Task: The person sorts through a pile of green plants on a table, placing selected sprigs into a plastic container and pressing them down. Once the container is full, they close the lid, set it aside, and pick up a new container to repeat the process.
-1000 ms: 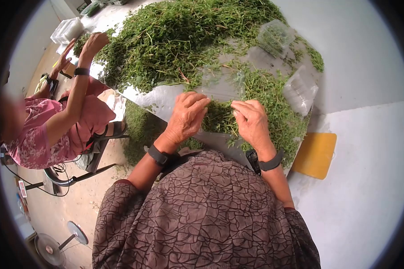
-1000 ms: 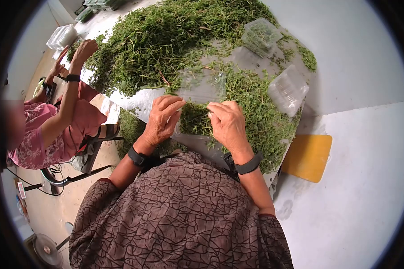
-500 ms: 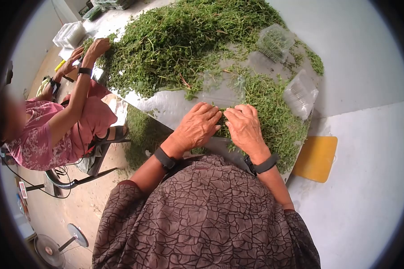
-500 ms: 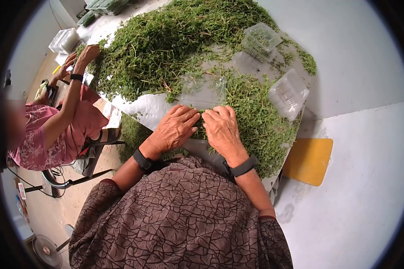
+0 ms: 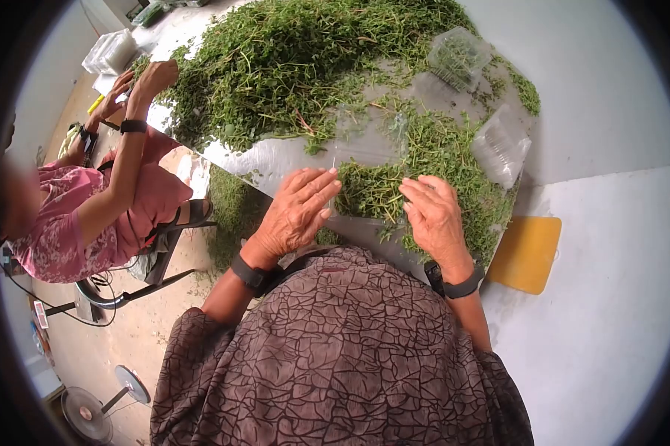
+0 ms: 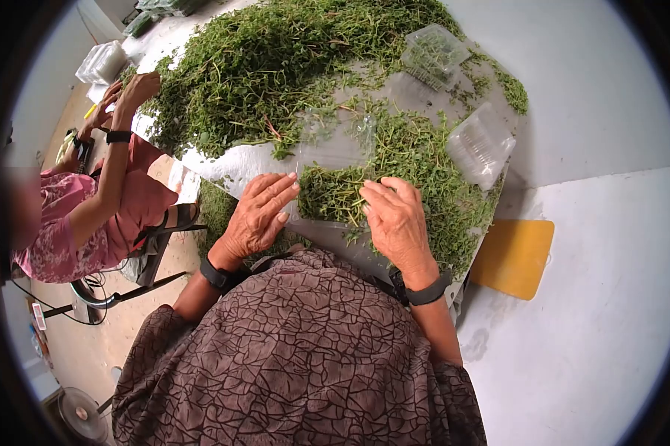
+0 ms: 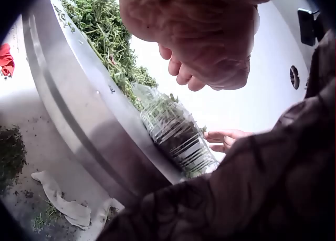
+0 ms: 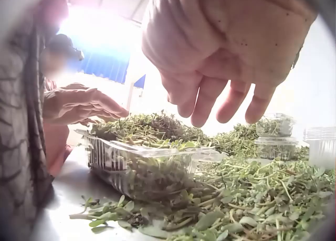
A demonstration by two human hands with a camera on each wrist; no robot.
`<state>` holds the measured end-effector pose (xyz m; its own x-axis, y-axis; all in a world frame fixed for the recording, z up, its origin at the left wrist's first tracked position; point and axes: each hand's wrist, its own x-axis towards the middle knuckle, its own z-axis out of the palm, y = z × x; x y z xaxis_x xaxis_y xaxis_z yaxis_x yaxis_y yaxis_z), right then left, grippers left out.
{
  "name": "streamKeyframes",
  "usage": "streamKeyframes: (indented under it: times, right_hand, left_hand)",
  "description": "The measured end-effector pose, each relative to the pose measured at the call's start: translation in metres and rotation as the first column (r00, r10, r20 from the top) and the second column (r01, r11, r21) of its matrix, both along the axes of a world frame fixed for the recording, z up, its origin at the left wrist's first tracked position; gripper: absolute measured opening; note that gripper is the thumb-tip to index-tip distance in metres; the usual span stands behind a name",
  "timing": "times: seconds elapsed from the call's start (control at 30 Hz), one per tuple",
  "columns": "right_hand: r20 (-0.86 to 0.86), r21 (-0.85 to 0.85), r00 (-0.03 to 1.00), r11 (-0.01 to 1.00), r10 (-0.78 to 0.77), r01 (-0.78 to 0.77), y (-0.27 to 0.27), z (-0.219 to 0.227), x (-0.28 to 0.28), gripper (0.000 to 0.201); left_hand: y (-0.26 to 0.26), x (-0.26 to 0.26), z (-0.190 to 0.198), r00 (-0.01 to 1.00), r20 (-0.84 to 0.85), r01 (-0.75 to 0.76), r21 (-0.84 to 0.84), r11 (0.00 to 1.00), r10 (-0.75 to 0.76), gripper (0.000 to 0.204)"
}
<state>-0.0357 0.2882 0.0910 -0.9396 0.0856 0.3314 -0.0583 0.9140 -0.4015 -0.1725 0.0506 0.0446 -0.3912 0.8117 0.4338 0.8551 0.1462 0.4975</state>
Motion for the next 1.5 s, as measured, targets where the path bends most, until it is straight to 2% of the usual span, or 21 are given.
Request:
streamKeyframes:
  times: [0.2,0.43,0.57,0.7,0.83,1.03,1.13,1.23,1.3,1.43,1.5]
  right_hand:
    - [0.089,0.031,0.994,0.998,0.055,-0.058,-0.009,-0.002,0.014,0.028]
    - [0.076,0.006,0.987,0.990,0.140,-0.140,-0.012,-0.005,0.021,0.022]
    - [0.045,0.046,0.992,0.992,0.114,-0.116,-0.009,-0.011,0.019,0.021]
    - [0.027,0.053,0.991,0.990,0.129,-0.131,-0.007,-0.012,0.013,0.017]
    - [-0.001,-0.011,0.993,0.993,0.115,-0.115,-0.008,-0.017,0.005,0.011]
    - [-0.027,-0.048,0.999,0.998,0.039,-0.040,-0.010,-0.022,-0.004,0.012]
    - [-0.099,-0.071,0.995,0.997,0.009,-0.016,-0.014,-0.024,-0.007,0.008]
    - [-0.058,0.031,0.998,0.999,0.024,-0.022,-0.014,-0.025,-0.012,0.004]
    - [-0.056,0.094,0.992,0.990,0.115,-0.110,-0.014,-0.024,-0.015,0.003]
    - [-0.008,0.030,0.987,0.987,0.160,-0.159,-0.011,-0.015,-0.010,0.006]
    - [0.015,0.045,0.986,0.985,0.165,-0.165,-0.008,-0.011,-0.006,0.006]
  left_hand:
    - [-0.001,0.015,-0.008,0.994,0.002,0.105,-0.111,0.988,-0.105,0.044]
    - [0.007,0.018,-0.005,0.985,-0.014,0.168,-0.130,0.977,-0.171,0.043]
    - [0.010,0.019,-0.008,0.984,-0.030,0.171,-0.134,0.976,-0.176,0.042]
    - [0.013,0.021,-0.006,0.987,-0.027,0.151,-0.164,0.975,-0.158,0.041]
    - [0.013,0.023,-0.007,0.989,-0.027,0.140,-0.181,0.973,-0.147,0.038]
    - [0.014,0.024,-0.004,0.991,-0.021,0.123,-0.181,0.976,-0.128,0.038]
    - [0.014,0.025,-0.004,0.993,-0.019,0.110,-0.193,0.975,-0.116,0.037]
    - [0.016,0.026,-0.006,0.994,-0.016,0.107,-0.182,0.977,-0.112,0.037]
    - [0.018,0.026,-0.005,0.992,-0.022,0.121,-0.170,0.978,-0.127,0.037]
    - [0.010,0.023,-0.002,0.992,-0.055,0.107,-0.127,0.986,-0.114,0.038]
    - [0.004,0.021,-0.007,0.998,-0.040,-0.041,-0.030,0.999,0.040,0.038]
